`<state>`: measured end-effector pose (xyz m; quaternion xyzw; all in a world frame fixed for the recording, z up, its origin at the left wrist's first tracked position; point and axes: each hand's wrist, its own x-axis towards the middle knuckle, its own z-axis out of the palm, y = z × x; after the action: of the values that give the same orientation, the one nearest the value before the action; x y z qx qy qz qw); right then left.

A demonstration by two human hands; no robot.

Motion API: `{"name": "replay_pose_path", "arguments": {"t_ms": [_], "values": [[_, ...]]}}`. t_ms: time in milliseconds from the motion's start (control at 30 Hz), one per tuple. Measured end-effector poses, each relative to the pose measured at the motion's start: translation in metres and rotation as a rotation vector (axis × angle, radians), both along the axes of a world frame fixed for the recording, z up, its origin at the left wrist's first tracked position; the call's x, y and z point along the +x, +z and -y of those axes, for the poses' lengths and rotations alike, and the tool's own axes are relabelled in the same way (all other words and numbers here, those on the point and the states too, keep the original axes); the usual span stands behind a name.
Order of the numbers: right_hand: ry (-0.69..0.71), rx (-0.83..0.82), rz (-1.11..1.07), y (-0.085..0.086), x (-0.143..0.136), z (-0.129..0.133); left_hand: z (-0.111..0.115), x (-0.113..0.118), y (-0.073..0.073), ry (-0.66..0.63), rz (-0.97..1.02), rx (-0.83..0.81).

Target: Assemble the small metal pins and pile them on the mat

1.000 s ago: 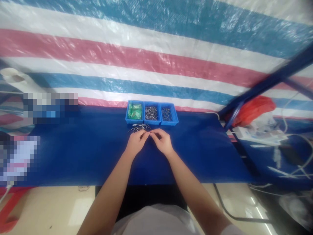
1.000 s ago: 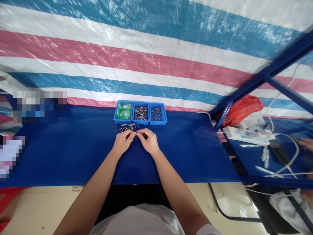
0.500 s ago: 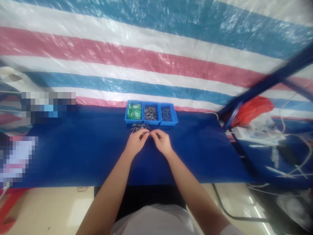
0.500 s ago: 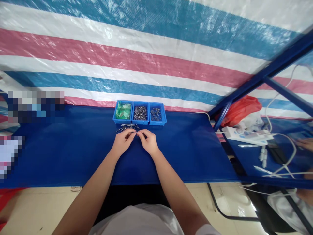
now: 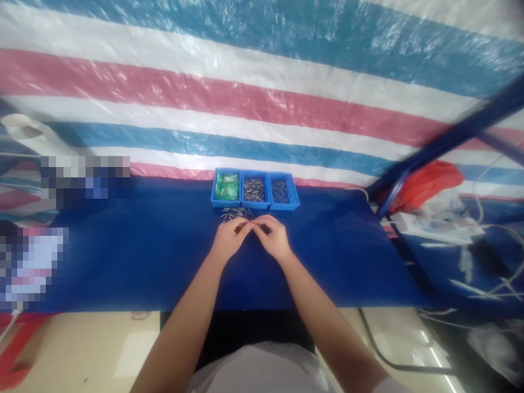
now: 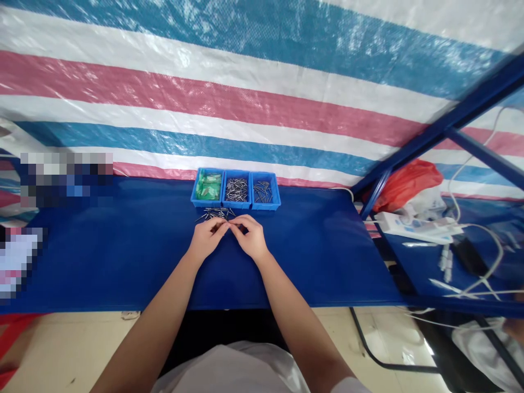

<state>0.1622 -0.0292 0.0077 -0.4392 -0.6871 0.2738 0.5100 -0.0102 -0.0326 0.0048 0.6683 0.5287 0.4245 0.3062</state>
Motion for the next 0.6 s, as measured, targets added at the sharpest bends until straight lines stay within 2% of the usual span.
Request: {"name": "replay_pose_path", "arguments": {"t_ms": [233,600], "values": [[0.006,-0.208,-0.22,-0.0061,0.0008,-0.0021,0.0004,0.0016,0.0,-0.042,0.015,0.004],[0.0,-0.256,-0.233,-0.0048,-0.0002,-0.0021,0.0004,0.0009,0.0023,-0.003,-0.022,0.028]]}}
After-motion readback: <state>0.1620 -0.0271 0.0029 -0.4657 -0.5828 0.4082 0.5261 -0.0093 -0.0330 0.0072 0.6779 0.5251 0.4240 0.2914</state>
